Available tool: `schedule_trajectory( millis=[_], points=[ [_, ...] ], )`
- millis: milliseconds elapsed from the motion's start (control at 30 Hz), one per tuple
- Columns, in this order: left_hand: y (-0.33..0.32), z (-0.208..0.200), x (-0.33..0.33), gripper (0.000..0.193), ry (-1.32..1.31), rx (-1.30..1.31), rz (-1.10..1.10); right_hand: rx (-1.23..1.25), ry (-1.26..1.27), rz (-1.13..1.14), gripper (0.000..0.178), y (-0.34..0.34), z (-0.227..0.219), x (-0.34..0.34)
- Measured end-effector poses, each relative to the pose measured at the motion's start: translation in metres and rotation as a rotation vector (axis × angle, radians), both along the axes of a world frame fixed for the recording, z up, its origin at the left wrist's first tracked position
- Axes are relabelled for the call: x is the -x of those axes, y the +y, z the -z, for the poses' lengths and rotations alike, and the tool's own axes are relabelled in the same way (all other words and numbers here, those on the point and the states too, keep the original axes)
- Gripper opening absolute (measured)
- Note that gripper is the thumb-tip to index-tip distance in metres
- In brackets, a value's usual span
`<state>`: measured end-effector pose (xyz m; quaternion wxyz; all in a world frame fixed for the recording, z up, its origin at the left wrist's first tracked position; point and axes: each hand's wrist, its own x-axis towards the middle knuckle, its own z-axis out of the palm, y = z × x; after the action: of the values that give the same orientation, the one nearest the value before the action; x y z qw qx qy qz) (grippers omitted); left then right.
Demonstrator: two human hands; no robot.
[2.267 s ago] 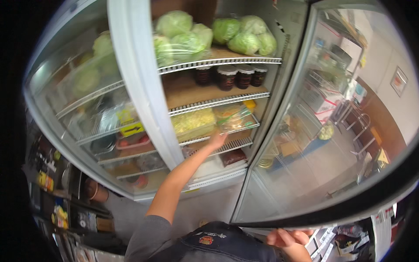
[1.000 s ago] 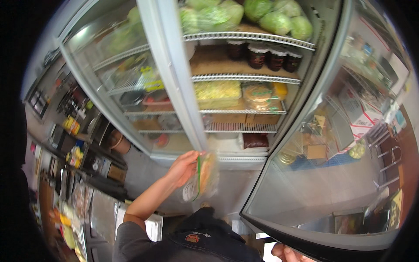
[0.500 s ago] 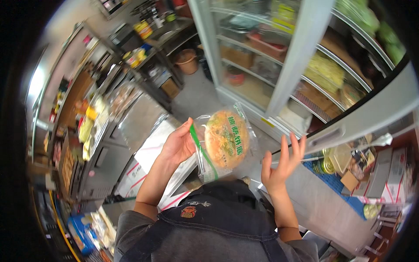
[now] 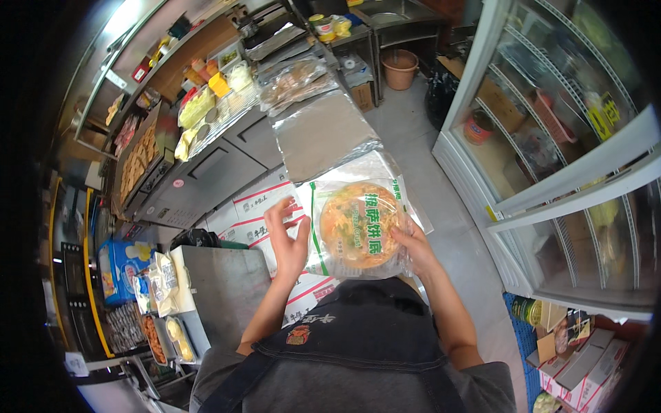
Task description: The person assembles a pizza by placing toppings on a base and puts it into an oven. The person also assembles a burger by placing a patty, cheese, and vegetables on a bun.
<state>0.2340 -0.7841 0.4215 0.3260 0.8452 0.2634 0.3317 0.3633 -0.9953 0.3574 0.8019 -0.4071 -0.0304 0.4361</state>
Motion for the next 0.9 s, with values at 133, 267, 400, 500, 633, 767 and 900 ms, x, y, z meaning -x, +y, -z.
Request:
schedule_trajectory(
  millis=[133, 267, 400, 500, 633, 767, 900],
  points=[
    [0.012, 0.041, 0.038, 0.023, -0.120, 0.674, 0.101, 0.056, -0.016, -0.102, 0.049, 0.027, 0.020, 0.000],
    [0.016, 0.027, 0.053, 0.030, -0.107, 1.074, 0.058, 0.084, -0.086, -0.270, 0.050, 0.059, 0.034, 0.002],
    [0.038, 0.015, 0.075, 0.041, -0.057, 1.392, 0.007, 0.069, -0.104, -0.449, 0.048, 0.098, 0.036, 0.005],
    [0.062, 0.027, 0.100, 0.048, -0.413, 1.824, 0.038, 0.151, -0.135, -0.468, 0.048, 0.129, 0.038, 0.019],
    [0.109, 0.070, 0.121, 0.059, -0.723, 2.093, 0.194, 0.169, -0.215, -0.532, 0.048, 0.178, 0.054, 0.040],
    [0.176, 0.097, 0.147, 0.065, -0.776, 2.108, 0.263, 0.201, -0.363, -0.607, 0.047, 0.255, 0.036, 0.070],
    [0.255, 0.084, 0.194, 0.071, -0.811, 2.048, 0.260, 0.273, -0.402, -0.609, 0.044, 0.345, 0.039, 0.112]
  ],
)
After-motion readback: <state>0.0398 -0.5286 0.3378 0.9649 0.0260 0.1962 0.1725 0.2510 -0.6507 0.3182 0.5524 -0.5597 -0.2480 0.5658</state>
